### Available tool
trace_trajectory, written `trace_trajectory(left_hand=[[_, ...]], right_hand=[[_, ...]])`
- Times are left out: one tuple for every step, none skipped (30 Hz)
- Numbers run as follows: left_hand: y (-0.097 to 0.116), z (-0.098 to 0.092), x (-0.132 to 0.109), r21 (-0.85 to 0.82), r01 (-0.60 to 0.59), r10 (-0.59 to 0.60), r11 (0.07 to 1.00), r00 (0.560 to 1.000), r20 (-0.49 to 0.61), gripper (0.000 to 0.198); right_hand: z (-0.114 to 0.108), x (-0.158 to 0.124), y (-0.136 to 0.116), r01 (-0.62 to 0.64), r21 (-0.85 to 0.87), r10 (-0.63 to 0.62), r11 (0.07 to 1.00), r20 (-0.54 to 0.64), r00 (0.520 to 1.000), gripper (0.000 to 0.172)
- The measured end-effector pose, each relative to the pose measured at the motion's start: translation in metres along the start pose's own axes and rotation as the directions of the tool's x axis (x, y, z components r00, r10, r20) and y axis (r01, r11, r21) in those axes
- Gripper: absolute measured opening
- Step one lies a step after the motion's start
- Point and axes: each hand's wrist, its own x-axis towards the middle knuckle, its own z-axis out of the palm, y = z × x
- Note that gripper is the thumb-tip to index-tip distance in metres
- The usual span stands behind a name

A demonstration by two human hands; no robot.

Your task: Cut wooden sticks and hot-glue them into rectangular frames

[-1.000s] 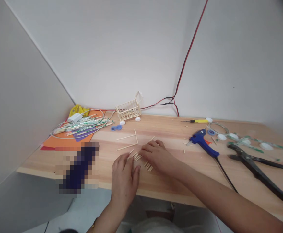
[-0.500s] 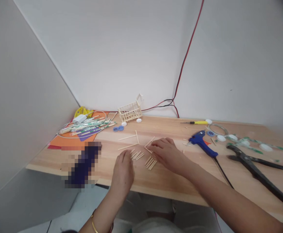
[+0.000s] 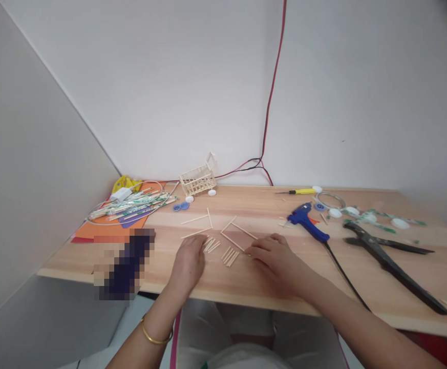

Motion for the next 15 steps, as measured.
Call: trace_trajectory(left_hand=[[0.001,0.000,0.000,-0.014,-0.007,0.007,1.000,1.000,0.006,0.030],[0.003,0.000,0.000,-0.028,-0.014,0.015,1.000,1.000,0.015,0.030],[0.004,-0.001,-0.001,-0.043,-0.021,0.022,0.999,0.999,0.023,0.030],[0.005,-0.001,-0.002,-0.056,-0.024,0.026,0.998,0.999,0.030,0.030],[0.007,-0.001,-0.003,-0.068,-0.021,0.024,0.997,0.999,0.032,0.029],[0.008,-0.002,-0.004,-0.079,-0.015,0.018,0.997,0.999,0.032,0.028],[0.009,-0.003,-0.005,-0.087,-0.007,0.010,0.996,1.000,0.030,0.028],[0.009,-0.003,-0.006,-0.090,0.003,0.000,0.996,1.000,0.026,0.028],[0.009,-0.003,-0.008,-0.089,0.011,-0.009,0.996,1.000,0.023,0.028],[0.009,-0.004,-0.008,-0.083,0.018,-0.016,0.996,1.000,0.022,0.028],[0.010,-0.003,-0.009,-0.074,0.021,-0.020,0.997,1.000,0.020,0.027],[0.010,-0.003,-0.009,-0.064,0.021,-0.020,0.998,1.000,0.020,0.027],[0.011,-0.002,-0.009,-0.059,0.019,-0.018,0.998,1.000,0.024,0.027],[0.012,-0.002,-0.008,-0.060,0.015,-0.013,0.998,0.999,0.030,0.028],[0.013,-0.001,-0.008,-0.064,0.012,-0.009,0.998,0.999,0.036,0.028]], right_hand=[[0.001,0.002,-0.002,0.016,0.000,-0.016,1.000,0.005,1.000,0.028],[0.001,0.004,-0.004,0.030,-0.005,-0.030,1.000,0.011,0.999,0.028],[0.002,0.007,-0.006,0.042,-0.015,-0.042,0.999,0.020,0.999,0.028],[0.002,0.011,-0.009,0.054,-0.029,-0.053,0.998,0.031,0.998,0.028],[0.002,0.014,-0.011,0.069,-0.045,-0.067,0.997,0.047,0.997,0.028],[0.002,0.018,-0.014,0.086,-0.060,-0.082,0.994,0.064,0.995,0.027],[0.002,0.022,-0.017,0.105,-0.075,-0.099,0.992,0.079,0.992,0.026],[0.003,0.026,-0.019,0.124,-0.090,-0.115,0.988,0.092,0.989,0.025],[0.003,0.030,-0.020,0.142,-0.105,-0.132,0.984,0.100,0.986,0.023],[0.005,0.034,-0.022,0.161,-0.120,-0.149,0.980,0.105,0.983,0.021],[0.007,0.039,-0.022,0.180,-0.133,-0.167,0.975,0.109,0.980,0.019],[0.009,0.043,-0.023,0.200,-0.144,-0.185,0.969,0.111,0.976,0.018],[0.011,0.047,-0.023,0.220,-0.151,-0.204,0.964,0.114,0.972,0.017],[0.014,0.051,-0.023,0.235,-0.156,-0.219,0.959,0.115,0.969,0.015],[0.015,0.054,-0.024,0.247,-0.161,-0.231,0.956,0.114,0.966,0.015]])
